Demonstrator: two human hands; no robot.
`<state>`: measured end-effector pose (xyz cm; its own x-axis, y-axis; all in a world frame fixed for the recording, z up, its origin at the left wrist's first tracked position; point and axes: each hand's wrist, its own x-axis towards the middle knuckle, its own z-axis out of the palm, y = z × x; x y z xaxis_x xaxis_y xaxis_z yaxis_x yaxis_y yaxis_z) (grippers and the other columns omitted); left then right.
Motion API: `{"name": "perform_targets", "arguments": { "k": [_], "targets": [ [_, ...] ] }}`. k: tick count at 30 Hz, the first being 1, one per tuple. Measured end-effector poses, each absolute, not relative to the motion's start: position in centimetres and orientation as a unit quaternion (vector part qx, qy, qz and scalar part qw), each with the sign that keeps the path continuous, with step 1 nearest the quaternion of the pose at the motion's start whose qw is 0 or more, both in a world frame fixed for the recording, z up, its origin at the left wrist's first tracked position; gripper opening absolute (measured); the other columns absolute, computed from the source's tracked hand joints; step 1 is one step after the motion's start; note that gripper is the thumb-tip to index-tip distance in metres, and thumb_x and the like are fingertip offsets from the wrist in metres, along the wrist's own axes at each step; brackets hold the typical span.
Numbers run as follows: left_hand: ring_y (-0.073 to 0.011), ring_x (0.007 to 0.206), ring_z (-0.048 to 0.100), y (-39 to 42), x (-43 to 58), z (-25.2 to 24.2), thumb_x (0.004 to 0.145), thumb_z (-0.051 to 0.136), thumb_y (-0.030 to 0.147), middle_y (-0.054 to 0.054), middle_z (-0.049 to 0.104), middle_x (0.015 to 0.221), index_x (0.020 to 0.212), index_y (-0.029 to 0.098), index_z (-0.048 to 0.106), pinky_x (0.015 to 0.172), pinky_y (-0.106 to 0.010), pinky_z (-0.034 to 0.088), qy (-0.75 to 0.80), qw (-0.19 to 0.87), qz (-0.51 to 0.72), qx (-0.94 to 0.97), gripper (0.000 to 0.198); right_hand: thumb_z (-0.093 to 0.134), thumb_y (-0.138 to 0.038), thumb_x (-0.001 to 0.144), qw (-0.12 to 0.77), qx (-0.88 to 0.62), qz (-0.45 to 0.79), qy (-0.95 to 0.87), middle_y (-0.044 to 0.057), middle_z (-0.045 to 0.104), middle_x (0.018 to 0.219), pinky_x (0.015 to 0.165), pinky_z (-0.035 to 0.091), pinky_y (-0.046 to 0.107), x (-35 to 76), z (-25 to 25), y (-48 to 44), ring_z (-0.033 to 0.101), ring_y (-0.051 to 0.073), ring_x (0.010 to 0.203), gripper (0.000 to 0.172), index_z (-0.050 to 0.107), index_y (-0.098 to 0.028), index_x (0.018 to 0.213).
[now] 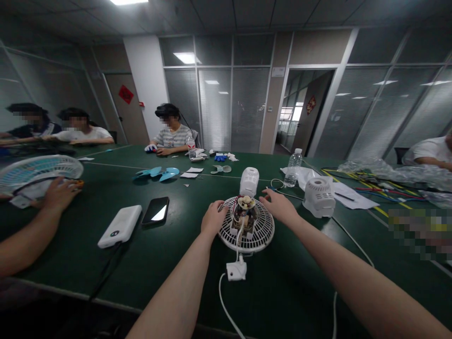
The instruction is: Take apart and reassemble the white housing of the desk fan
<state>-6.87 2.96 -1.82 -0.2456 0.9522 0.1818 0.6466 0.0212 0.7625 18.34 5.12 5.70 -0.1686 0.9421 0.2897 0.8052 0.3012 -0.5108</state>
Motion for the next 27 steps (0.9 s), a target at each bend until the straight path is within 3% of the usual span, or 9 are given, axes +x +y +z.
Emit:
{"name": "perform_targets", "arguments": {
  "k": [3, 6, 8, 10, 16, 21, 27],
  "targets": [
    [-0.0224, 0.105, 0.061, 3.0, -6.9, -1.7, 0.087, 0.051, 0.044, -0.007, 0.062, 0.118, 0.108, 0.025, 0.061, 0.092, -0.032, 0.044, 0.692, 0.194, 0.39, 0.575, 0.03, 0.059, -0.039, 0.083, 0.33, -0.569, 0.116, -0.745, 0.013, 0.059, 0.126, 0.1, 0.041, 0.043, 16.9, 5.0, 9.3, 0.057, 0.029, 0.114, 0.054, 0.047, -0.02, 0.132],
    [-0.0217, 0.101, 0.062, 3.1, -6.9, -1.8, 0.087, 0.052, 0.044, -0.006, 0.062, 0.114, 0.105, 0.026, 0.061, 0.091, -0.032, 0.044, 0.693, 0.188, 0.392, 0.575, 0.027, 0.066, -0.035, 0.075, 0.376, -0.555, 0.125, -0.731, 0.015, 0.039, 0.145, 0.112, 0.03, 0.043, 15.3, 4.6, 13.1, 0.038, 0.029, 0.135, 0.077, 0.032, -0.018, 0.142],
    [-0.0216, 0.1, 0.062, 3.0, -6.8, -1.8, 0.087, 0.051, 0.044, -0.005, 0.062, 0.113, 0.104, 0.026, 0.061, 0.09, -0.032, 0.045, 0.692, 0.184, 0.391, 0.578, 0.026, 0.07, -0.035, 0.07, 0.401, -0.553, 0.138, -0.717, 0.017, 0.028, 0.152, 0.115, 0.023, 0.045, 14.4, 4.4, 15.1, 0.022, 0.03, 0.143, 0.092, 0.022, -0.015, 0.146],
    [-0.022, 0.1, 0.062, 3.0, -6.8, -1.8, 0.087, 0.051, 0.044, -0.005, 0.062, 0.112, 0.104, 0.026, 0.061, 0.088, -0.033, 0.045, 0.693, 0.181, 0.389, 0.579, 0.026, 0.074, -0.036, 0.066, 0.42, -0.548, 0.157, -0.706, 0.019, 0.023, 0.153, 0.116, 0.021, 0.047, 13.9, 4.2, 16.5, 0.017, 0.031, 0.144, 0.102, 0.016, -0.013, 0.147],
    [-0.0226, 0.099, 0.062, 3.0, -6.7, -1.6, 0.088, 0.05, 0.045, -0.005, 0.062, 0.113, 0.104, 0.028, 0.061, 0.086, -0.033, 0.045, 0.698, 0.182, 0.381, 0.578, 0.027, 0.078, -0.031, 0.06, 0.462, -0.515, 0.212, -0.69, 0.011, 0.048, 0.141, 0.108, 0.036, 0.045, 13.8, 4.1, 17.1, 0.047, 0.027, 0.128, 0.099, 0.025, -0.023, 0.144],
    [-0.0219, 0.1, 0.061, 2.9, -6.7, -1.5, 0.088, 0.05, 0.044, -0.005, 0.062, 0.112, 0.103, 0.027, 0.061, 0.088, -0.032, 0.045, 0.696, 0.179, 0.387, 0.578, 0.026, 0.075, -0.041, 0.063, 0.516, -0.517, 0.225, -0.645, 0.012, 0.044, 0.143, 0.103, 0.041, 0.044, 15.1, 5.1, 15.2, 0.05, 0.029, 0.124, 0.1, 0.022, -0.024, 0.146],
    [-0.0218, 0.1, 0.062, 2.7, -6.6, -1.2, 0.087, 0.05, 0.044, -0.006, 0.062, 0.111, 0.103, 0.025, 0.061, 0.087, -0.032, 0.045, 0.7, 0.178, 0.38, 0.578, 0.027, 0.072, -0.05, 0.065, 0.612, -0.503, 0.348, -0.501, 0.01, 0.052, 0.135, 0.09, 0.053, 0.04, 17.9, 5.4, 10.4, 0.057, 0.027, 0.115, 0.096, 0.022, -0.028, 0.144]
  ]
}}
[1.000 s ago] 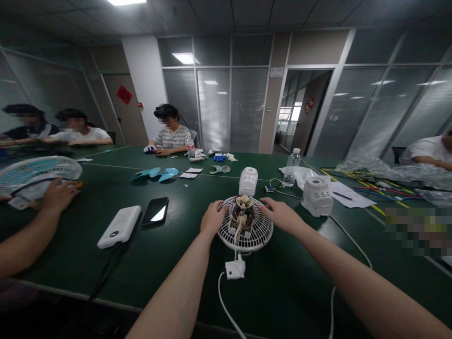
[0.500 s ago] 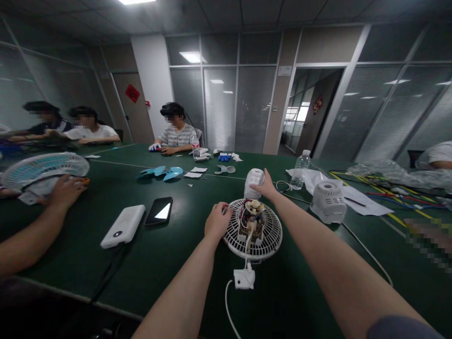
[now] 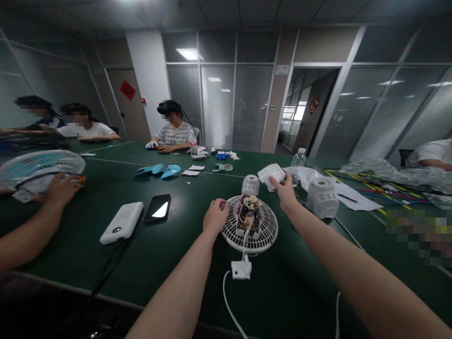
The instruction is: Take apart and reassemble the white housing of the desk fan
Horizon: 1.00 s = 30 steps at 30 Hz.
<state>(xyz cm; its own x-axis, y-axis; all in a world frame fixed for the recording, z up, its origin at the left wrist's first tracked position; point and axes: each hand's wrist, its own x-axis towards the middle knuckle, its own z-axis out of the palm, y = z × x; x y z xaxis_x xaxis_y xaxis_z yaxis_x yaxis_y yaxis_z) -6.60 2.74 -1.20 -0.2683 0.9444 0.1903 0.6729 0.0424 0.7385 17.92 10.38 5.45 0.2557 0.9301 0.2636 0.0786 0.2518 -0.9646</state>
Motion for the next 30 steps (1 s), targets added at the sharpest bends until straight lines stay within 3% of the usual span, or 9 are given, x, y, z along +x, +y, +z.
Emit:
{"name": "perform_targets", "arguments": {
  "k": [3, 7, 10, 15, 18, 24, 30],
  "targets": [
    [-0.0215, 0.098, 0.062, 2.6, -6.6, -1.1, 0.087, 0.051, 0.044, -0.006, 0.062, 0.11, 0.101, 0.025, 0.062, 0.087, -0.031, 0.046, 0.698, 0.176, 0.38, 0.58, 0.026, 0.067, -0.053, 0.071, 0.613, -0.496, 0.39, -0.475, 0.006, 0.058, 0.127, 0.08, 0.057, 0.039, 19.1, 4.7, 6.9, 0.064, 0.024, 0.106, 0.079, 0.03, -0.033, 0.138],
    [-0.0211, 0.098, 0.062, 2.4, -6.6, -1.2, 0.087, 0.052, 0.043, -0.006, 0.062, 0.107, 0.097, 0.025, 0.063, 0.087, -0.032, 0.046, 0.694, 0.172, 0.384, 0.584, 0.023, 0.075, -0.044, 0.069, 0.644, -0.42, 0.505, -0.392, -0.002, 0.065, 0.111, 0.07, 0.058, 0.033, 19.5, 3.3, 3.0, 0.067, 0.019, 0.092, 0.057, 0.045, -0.036, 0.117],
    [-0.0207, 0.097, 0.062, 2.2, -6.5, -1.2, 0.087, 0.053, 0.042, -0.006, 0.063, 0.105, 0.096, 0.024, 0.064, 0.087, -0.031, 0.046, 0.693, 0.167, 0.385, 0.587, 0.023, 0.079, -0.039, 0.066, 0.658, -0.368, 0.549, -0.362, -0.003, 0.065, 0.099, 0.066, 0.059, 0.031, 19.1, 2.7, 1.5, 0.066, 0.017, 0.081, 0.051, 0.047, -0.031, 0.106],
    [-0.0231, 0.11, 0.056, 1.4, -5.8, -0.3, 0.089, 0.051, 0.039, -0.007, 0.061, 0.115, 0.105, 0.023, 0.062, 0.096, -0.034, 0.043, 0.686, 0.13, 0.399, 0.594, 0.026, 0.078, -0.044, 0.067, 0.665, -0.326, 0.556, -0.378, -0.004, 0.063, 0.094, 0.073, 0.059, 0.034, 17.5, 3.0, 1.1, 0.066, 0.016, 0.079, 0.048, 0.047, -0.03, 0.1],
    [-0.0218, 0.12, 0.051, 0.7, -5.0, 0.5, 0.093, 0.045, 0.035, -0.007, 0.056, 0.126, 0.119, 0.023, 0.057, 0.104, -0.034, 0.038, 0.602, 0.064, 0.473, 0.64, 0.031, 0.076, -0.047, 0.068, 0.673, -0.333, 0.519, -0.409, -0.003, 0.064, 0.098, 0.079, 0.058, 0.035, 16.6, 3.0, 0.9, 0.066, 0.018, 0.089, 0.051, 0.046, -0.03, 0.106],
    [-0.0212, 0.139, 0.033, -0.8, -3.4, 1.6, 0.098, 0.032, 0.039, -0.005, 0.035, 0.151, 0.143, 0.025, 0.033, 0.116, -0.037, 0.027, 0.42, 0.067, 0.535, 0.73, 0.048, 0.071, -0.048, 0.074, 0.649, -0.348, 0.461, -0.495, 0.006, 0.062, 0.122, 0.096, 0.051, 0.043, 15.3, 2.3, -0.2, 0.06, 0.024, 0.113, 0.062, 0.038, -0.03, 0.124],
    [-0.0223, 0.139, 0.034, -1.1, -2.9, 1.6, 0.096, 0.027, 0.053, -0.006, 0.036, 0.151, 0.142, 0.022, 0.038, 0.116, -0.035, 0.026, 0.413, 0.123, 0.52, 0.737, 0.056, 0.064, -0.046, 0.082, 0.608, -0.302, 0.44, -0.588, 0.008, 0.046, 0.144, 0.106, 0.042, 0.044, 15.0, 2.2, -1.2, 0.049, 0.025, 0.128, 0.066, 0.034, -0.029, 0.137]
  ]
}}
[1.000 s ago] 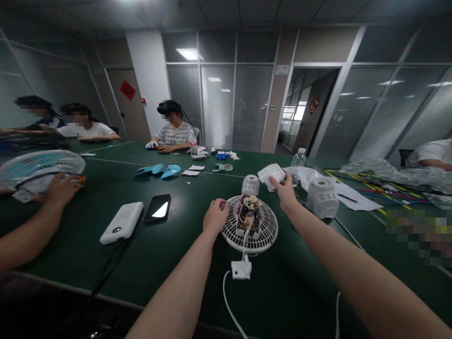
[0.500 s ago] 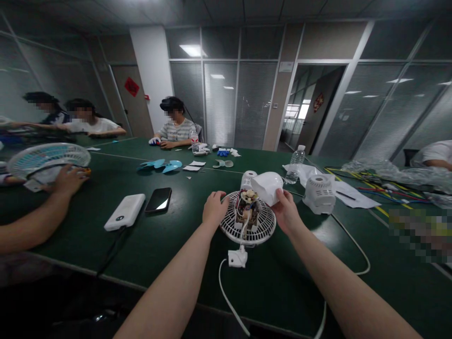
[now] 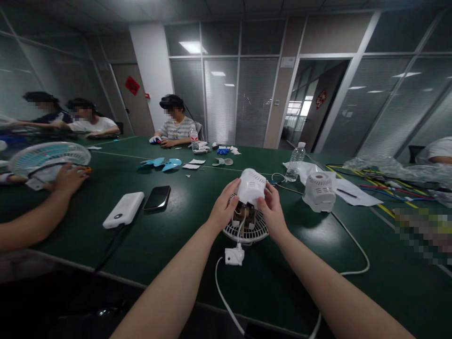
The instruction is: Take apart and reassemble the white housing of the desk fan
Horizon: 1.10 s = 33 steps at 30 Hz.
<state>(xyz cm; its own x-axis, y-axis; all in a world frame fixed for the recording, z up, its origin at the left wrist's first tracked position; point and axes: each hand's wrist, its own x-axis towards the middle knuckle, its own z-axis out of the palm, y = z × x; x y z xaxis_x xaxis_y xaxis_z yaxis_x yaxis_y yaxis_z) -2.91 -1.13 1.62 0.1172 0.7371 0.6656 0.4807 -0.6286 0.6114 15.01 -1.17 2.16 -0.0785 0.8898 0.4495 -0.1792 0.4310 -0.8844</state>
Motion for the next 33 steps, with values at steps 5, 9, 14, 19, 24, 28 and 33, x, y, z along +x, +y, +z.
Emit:
{"name": "perform_targets", "arguments": {
  "k": [5, 9, 14, 19, 24, 28, 33],
  "targets": [
    [-0.0232, 0.132, 0.042, -0.4, -3.0, 0.7, 0.095, 0.032, 0.056, -0.009, 0.044, 0.145, 0.141, 0.02, 0.039, 0.112, -0.035, 0.032, 0.382, 0.218, 0.575, 0.69, 0.059, 0.055, -0.05, 0.087, 0.568, -0.287, 0.44, -0.634, 0.0, 0.035, 0.153, 0.115, 0.029, 0.043, 15.5, 2.2, -1.5, 0.031, 0.023, 0.141, 0.069, 0.026, -0.033, 0.147],
    [-0.0266, 0.133, 0.04, 0.3, -2.8, 0.1, 0.092, 0.039, 0.057, -0.011, 0.046, 0.143, 0.138, 0.019, 0.042, 0.114, -0.042, 0.028, 0.331, 0.306, 0.617, 0.645, 0.06, 0.052, -0.054, 0.088, 0.538, -0.294, 0.443, -0.654, -0.004, 0.023, 0.157, 0.12, 0.014, 0.042, 15.7, 2.0, -1.5, 0.017, 0.022, 0.146, 0.068, 0.027, -0.032, 0.148],
    [-0.0271, 0.131, 0.042, 0.4, -2.7, 0.1, 0.089, 0.046, 0.058, -0.011, 0.047, 0.141, 0.138, 0.019, 0.042, 0.111, -0.041, 0.031, 0.313, 0.36, 0.616, 0.627, 0.062, 0.053, -0.051, 0.088, 0.53, -0.274, 0.45, -0.664, -0.004, 0.024, 0.157, 0.119, 0.018, 0.045, 16.0, 1.5, -1.4, 0.021, 0.024, 0.145, 0.068, 0.025, -0.034, 0.148],
    [-0.0275, 0.127, 0.045, 0.2, -2.9, 0.2, 0.089, 0.044, 0.059, -0.013, 0.048, 0.138, 0.136, 0.019, 0.043, 0.107, -0.041, 0.036, 0.302, 0.363, 0.609, 0.637, 0.061, 0.056, -0.05, 0.087, 0.528, -0.271, 0.432, -0.68, 0.0, 0.028, 0.156, 0.112, 0.034, 0.048, 16.5, 0.5, -1.0, 0.04, 0.028, 0.135, 0.069, 0.024, -0.035, 0.147],
    [-0.0276, 0.126, 0.046, 0.0, -2.9, 0.4, 0.087, 0.046, 0.061, -0.013, 0.048, 0.136, 0.132, 0.018, 0.044, 0.106, -0.041, 0.037, 0.295, 0.369, 0.601, 0.645, 0.062, 0.056, -0.047, 0.088, 0.536, -0.272, 0.413, -0.684, 0.004, 0.031, 0.154, 0.111, 0.034, 0.052, 16.6, -0.3, -0.8, 0.042, 0.03, 0.133, 0.07, 0.022, -0.034, 0.147],
    [-0.0288, 0.123, 0.049, -0.3, -2.9, 0.7, 0.085, 0.049, 0.062, -0.014, 0.048, 0.136, 0.133, 0.018, 0.042, 0.103, -0.042, 0.04, 0.29, 0.387, 0.592, 0.644, 0.065, 0.058, -0.049, 0.086, 0.531, -0.276, 0.406, -0.69, 0.008, 0.036, 0.15, 0.11, 0.034, 0.054, 16.6, -0.3, -0.9, 0.042, 0.031, 0.133, 0.073, 0.022, -0.032, 0.147],
    [-0.0302, 0.118, 0.051, -0.4, -3.0, 0.6, 0.079, 0.058, 0.064, -0.014, 0.045, 0.136, 0.134, 0.02, 0.038, 0.096, -0.042, 0.045, 0.276, 0.406, 0.572, 0.657, 0.073, 0.063, -0.047, 0.083, 0.534, -0.273, 0.401, -0.692, 0.011, 0.034, 0.149, 0.11, 0.035, 0.054, 16.7, 0.0, -1.0, 0.042, 0.032, 0.133, 0.079, 0.019, -0.031, 0.146]
  ]
}}
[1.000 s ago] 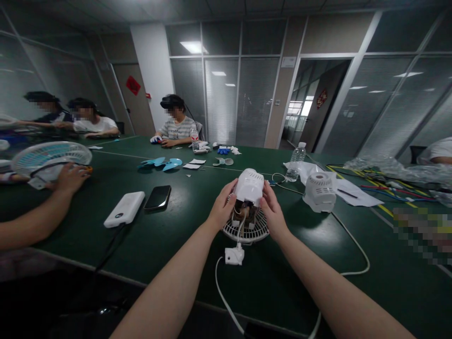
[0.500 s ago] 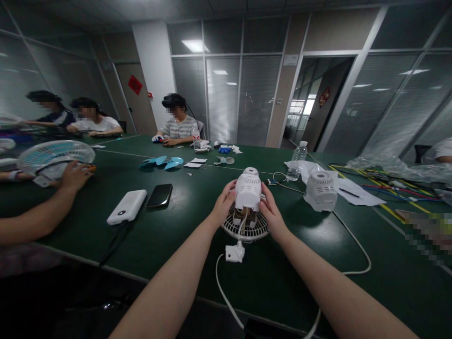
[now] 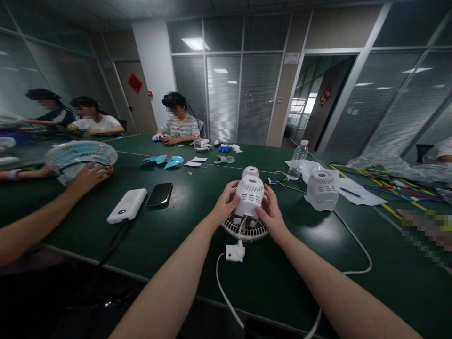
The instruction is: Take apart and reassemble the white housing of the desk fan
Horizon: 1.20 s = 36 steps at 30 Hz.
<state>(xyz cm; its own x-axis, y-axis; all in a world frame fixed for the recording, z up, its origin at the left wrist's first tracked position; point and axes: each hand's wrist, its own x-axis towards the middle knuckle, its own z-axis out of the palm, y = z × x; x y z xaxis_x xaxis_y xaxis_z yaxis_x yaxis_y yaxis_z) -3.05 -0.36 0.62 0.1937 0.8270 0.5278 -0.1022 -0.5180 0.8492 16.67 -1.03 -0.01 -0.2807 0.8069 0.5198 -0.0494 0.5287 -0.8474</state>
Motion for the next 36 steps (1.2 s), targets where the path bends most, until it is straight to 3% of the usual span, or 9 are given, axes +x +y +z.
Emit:
{"name": "perform_targets", "arguments": {
  "k": [13, 22, 29, 36],
  "targets": [
    [-0.0327, 0.125, 0.047, -0.3, -3.7, 0.8, 0.073, 0.073, 0.044, -0.014, 0.034, 0.145, 0.142, 0.025, 0.028, 0.102, -0.048, 0.042, 0.291, 0.383, 0.541, 0.69, 0.084, 0.068, -0.044, 0.08, 0.524, -0.269, 0.357, -0.725, 0.01, 0.028, 0.152, 0.11, 0.034, 0.055, 16.5, 0.0, -1.3, 0.039, 0.032, 0.135, 0.085, 0.017, -0.032, 0.147],
    [-0.0337, 0.138, 0.03, -0.2, -4.3, 0.9, 0.077, 0.068, 0.048, -0.013, 0.031, 0.15, 0.148, 0.023, 0.025, 0.115, -0.05, 0.024, 0.345, 0.299, 0.49, 0.743, 0.087, 0.072, -0.044, 0.076, 0.471, -0.272, 0.368, -0.754, 0.011, 0.032, 0.152, 0.114, 0.027, 0.055, 17.5, 0.8, -0.6, 0.037, 0.032, 0.137, 0.095, 0.013, -0.031, 0.15],
    [-0.0344, 0.137, 0.035, -0.6, -4.5, 1.5, 0.074, 0.071, 0.047, -0.012, 0.031, 0.153, 0.15, 0.025, 0.019, 0.112, -0.051, 0.029, 0.316, 0.398, 0.483, 0.713, 0.095, 0.077, -0.039, 0.071, 0.467, -0.298, 0.353, -0.754, 0.009, 0.03, 0.154, 0.114, 0.026, 0.056, 17.5, 1.0, -0.7, 0.034, 0.032, 0.139, 0.1, 0.017, -0.032, 0.149],
    [-0.0348, 0.134, 0.039, -0.6, -4.4, 1.4, 0.073, 0.073, 0.046, -0.014, 0.036, 0.15, 0.15, 0.027, 0.019, 0.109, -0.053, 0.033, 0.303, 0.412, 0.48, 0.713, 0.096, 0.077, -0.038, 0.072, 0.466, -0.294, 0.342, -0.761, 0.008, 0.03, 0.154, 0.115, 0.026, 0.055, 17.7, 0.6, -0.5, 0.033, 0.032, 0.139, 0.096, 0.02, -0.032, 0.149]
  ]
}}
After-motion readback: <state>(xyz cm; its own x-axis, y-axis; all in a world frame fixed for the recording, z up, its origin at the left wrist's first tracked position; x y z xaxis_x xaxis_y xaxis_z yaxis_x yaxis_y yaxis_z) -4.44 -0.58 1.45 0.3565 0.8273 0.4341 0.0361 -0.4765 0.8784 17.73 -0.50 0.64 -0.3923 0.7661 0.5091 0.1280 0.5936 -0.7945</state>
